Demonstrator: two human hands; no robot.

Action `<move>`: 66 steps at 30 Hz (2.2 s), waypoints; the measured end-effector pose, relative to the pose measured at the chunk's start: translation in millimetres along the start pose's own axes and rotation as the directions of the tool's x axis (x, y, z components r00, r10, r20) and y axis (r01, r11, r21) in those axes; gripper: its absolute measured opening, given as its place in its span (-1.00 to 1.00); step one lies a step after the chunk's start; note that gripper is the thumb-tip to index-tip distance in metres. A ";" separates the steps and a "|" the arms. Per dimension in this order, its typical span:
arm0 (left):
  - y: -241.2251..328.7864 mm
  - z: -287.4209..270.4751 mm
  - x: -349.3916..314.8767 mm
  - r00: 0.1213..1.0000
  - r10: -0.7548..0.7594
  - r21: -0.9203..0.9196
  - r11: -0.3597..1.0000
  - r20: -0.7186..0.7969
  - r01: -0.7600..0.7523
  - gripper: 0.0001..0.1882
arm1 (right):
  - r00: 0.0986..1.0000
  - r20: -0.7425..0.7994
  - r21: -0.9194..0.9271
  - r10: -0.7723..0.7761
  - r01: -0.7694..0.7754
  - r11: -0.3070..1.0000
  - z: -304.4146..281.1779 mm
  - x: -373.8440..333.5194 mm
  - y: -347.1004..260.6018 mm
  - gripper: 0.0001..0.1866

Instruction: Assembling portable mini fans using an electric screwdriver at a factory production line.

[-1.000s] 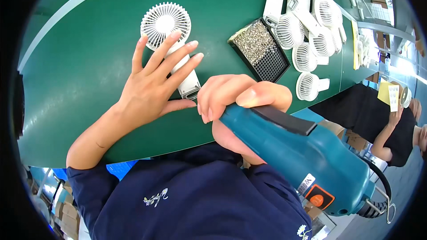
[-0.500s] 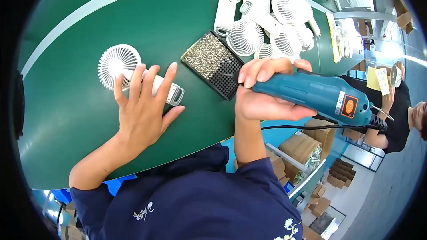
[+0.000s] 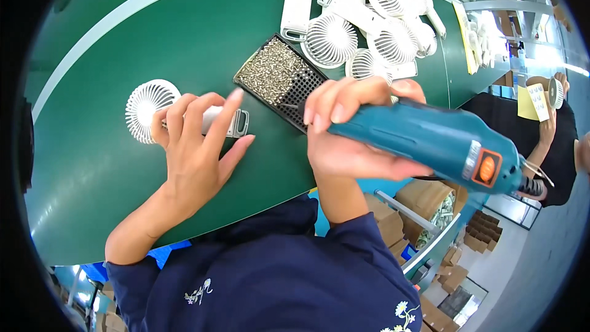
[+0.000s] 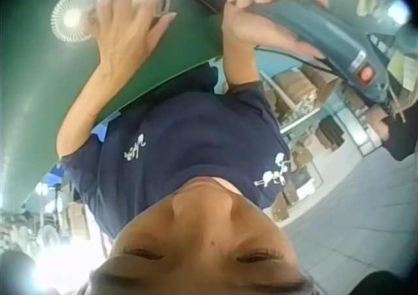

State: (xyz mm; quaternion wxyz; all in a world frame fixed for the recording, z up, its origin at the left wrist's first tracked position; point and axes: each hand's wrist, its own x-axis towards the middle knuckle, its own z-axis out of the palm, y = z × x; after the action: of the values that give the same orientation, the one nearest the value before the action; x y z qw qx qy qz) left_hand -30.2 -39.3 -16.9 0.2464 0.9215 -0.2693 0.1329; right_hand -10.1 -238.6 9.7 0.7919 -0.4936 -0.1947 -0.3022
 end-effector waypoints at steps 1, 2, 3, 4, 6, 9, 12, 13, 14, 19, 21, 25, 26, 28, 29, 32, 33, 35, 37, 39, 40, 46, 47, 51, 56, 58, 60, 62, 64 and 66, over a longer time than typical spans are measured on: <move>-1.3 -1.7 0.7 1.000 -0.004 0.011 1.000 -0.003 0.004 -0.37 | 1.000 0.003 0.012 0.000 0.000 1.000 4.0 0.1 -4.5 -0.12; -0.9 -2.9 3.0 0.998 0.040 -0.084 0.996 -0.041 -0.043 -0.41 | 1.000 -0.009 0.080 0.014 -0.013 0.997 8.7 0.8 -12.3 -0.08; 0.0 -4.8 5.9 0.993 0.081 -0.175 0.980 -0.082 -0.094 -0.44 | 0.999 -0.020 0.149 0.029 -0.026 0.988 12.1 2.2 -18.0 -0.03; 3.0 -10.7 11.3 0.994 0.085 -0.185 0.978 -0.064 -0.096 -0.48 | 1.000 0.018 0.138 0.021 -0.023 0.990 13.6 3.7 -22.0 -0.02; -0.1 -3.8 13.7 0.992 0.094 -0.148 0.984 -0.079 -0.105 -0.54 | 0.999 0.043 0.061 -0.016 0.013 0.998 10.5 3.2 -16.9 -0.08; -7.1 2.0 8.7 0.992 0.088 -0.106 0.990 -0.085 -0.097 -0.65 | 0.994 -0.087 0.036 0.069 -0.066 0.997 0.0 -5.0 5.1 -0.08; -8.7 0.9 1.8 0.989 0.086 -0.113 0.989 -0.122 -0.100 -0.65 | 0.989 -0.103 0.029 0.110 -0.107 0.994 -2.1 -5.3 10.0 -0.08; -8.7 -0.1 0.0 0.987 0.085 -0.136 0.985 -0.135 -0.104 -0.65 | 0.992 -0.103 0.015 0.075 -0.074 0.997 -0.5 -4.1 12.2 -0.07; -8.9 -0.8 -1.4 0.986 0.081 -0.156 0.982 -0.149 -0.105 -0.66 | 0.994 -0.101 0.003 0.044 -0.044 0.999 1.4 -3.5 13.9 -0.07; -8.7 1.3 -0.9 0.972 0.098 -0.170 0.976 -0.212 -0.135 -0.69 | 0.982 -0.168 -0.089 0.080 -0.096 0.991 4.6 -3.4 8.5 -0.07; -7.9 3.9 -3.0 0.967 0.106 -0.172 0.974 -0.231 -0.147 -0.69 | 0.980 -0.176 -0.063 0.091 -0.104 0.993 1.5 -6.1 10.3 -0.07; -5.0 7.9 -8.4 0.963 0.102 -0.183 0.971 -0.251 -0.150 -0.68 | 0.975 -0.194 -0.010 0.111 -0.115 0.993 1.4 -10.9 13.6 -0.08; -5.2 8.7 -8.9 0.958 0.107 -0.181 0.971 -0.266 -0.158 -0.67 | 0.986 -0.151 0.012 0.063 -0.062 0.998 3.6 -10.1 10.0 -0.08; -4.2 10.9 -10.0 0.958 0.110 -0.220 0.960 -0.267 -0.171 -0.66 | 0.988 -0.153 0.015 0.014 -0.012 1.000 11.8 -9.9 -5.2 -0.11; -3.8 9.8 -11.3 0.958 0.114 -0.255 0.949 -0.264 -0.183 -0.64 | 0.990 -0.138 0.015 0.002 0.000 1.000 16.9 -8.7 -13.6 -0.12; -1.1 10.4 -6.5 0.970 0.085 -0.342 0.926 -0.228 -0.161 -0.60 | 0.996 -0.091 0.015 0.018 -0.016 1.000 33.3 -4.9 -30.2 -0.19; -0.3 11.1 -5.7 0.977 0.061 -0.395 0.908 -0.203 -0.139 -0.60 | 0.998 -0.064 0.033 0.025 -0.023 0.999 35.9 -4.9 -33.0 -0.21; -0.6 10.9 -5.5 0.986 0.022 -0.442 0.892 -0.164 -0.093 -0.62 | 0.998 -0.029 0.058 0.049 -0.048 0.997 38.8 -6.6 -36.9 -0.23; -5.4 8.9 -4.7 0.978 0.078 -0.491 0.855 -0.191 -0.164 -0.64 | 0.994 -0.026 0.133 0.105 -0.101 0.986 43.3 -7.9 -35.9 -0.23; -4.8 5.6 -3.5 0.974 0.094 -0.437 0.882 -0.206 -0.177 -0.69 | 0.991 -0.013 0.190 0.130 -0.125 0.974 44.2 -10.1 -35.3 -0.24; -4.5 7.1 -4.4 0.967 0.129 -0.444 0.869 -0.218 -0.216 -0.72 | 0.987 -0.046 0.204 0.155 -0.143 0.968 46.3 -10.1 -37.5 -0.25; -2.0 28.2 -12.5 0.911 0.238 -0.524 0.757 -0.336 -0.391 -0.84 | 0.966 -0.076 0.287 0.248 -0.217 0.933 11.7 -26.1 -41.1 -0.23; 3.4 34.4 -16.3 0.908 0.197 -0.541 0.749 -0.369 -0.382 -0.85 | 0.976 0.008 0.289 0.219 -0.212 0.934 -0.7 -27.2 -43.0 -0.21; 4.8 29.0 -17.7 0.906 0.138 -0.550 0.754 -0.401 -0.359 -0.84 | 0.987 -0.085 0.164 0.138 -0.123 0.979 0.2 -24.0 -46.5 -0.24; 8.4 47.5 -13.0 0.890 0.144 -0.582 0.710 -0.432 -0.397 -0.86 | 0.984 -0.015 0.307 0.176 -0.163 0.937 5.6 -21.7 -38.7 -0.21; 9.3 53.2 -14.7 0.887 0.109 -0.590 0.710 -0.448 -0.385 -0.86 | 0.987 -0.052 0.337 0.153 -0.127 0.933 16.6 -22.7 -43.7 -0.14; 6.3 46.2 -15.3 0.887 0.090 -0.589 0.717 -0.452 -0.372 -0.86 | 0.988 -0.045 0.351 0.149 -0.124 0.928 13.8 -18.7 -40.6 -0.14; 5.4 44.7 -15.6 0.889 0.075 -0.591 0.721 -0.452 -0.362 -0.85 | 0.989 -0.046 0.362 0.142 -0.115 0.925 11.6 -17.3 -38.6 -0.14; 5.8 48.5 -16.4 0.896 0.086 -0.602 0.712 -0.436 -0.362 -0.84 | 0.974 -0.103 0.314 0.200 -0.159 0.936 10.0 -19.1 -36.8 -0.15; 7.1 46.1 -16.0 0.901 0.098 -0.607 0.709 -0.422 -0.361 -0.84 | 0.980 -0.071 0.338 0.184 -0.149 0.929 6.2 -21.1 -36.1 -0.15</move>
State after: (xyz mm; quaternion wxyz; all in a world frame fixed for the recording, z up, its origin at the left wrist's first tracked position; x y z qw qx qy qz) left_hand -42.1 -61.9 -59.1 0.5875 0.6878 -0.3634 0.2228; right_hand -49.9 -238.9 23.6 0.8951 -0.3523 -0.1595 -0.2217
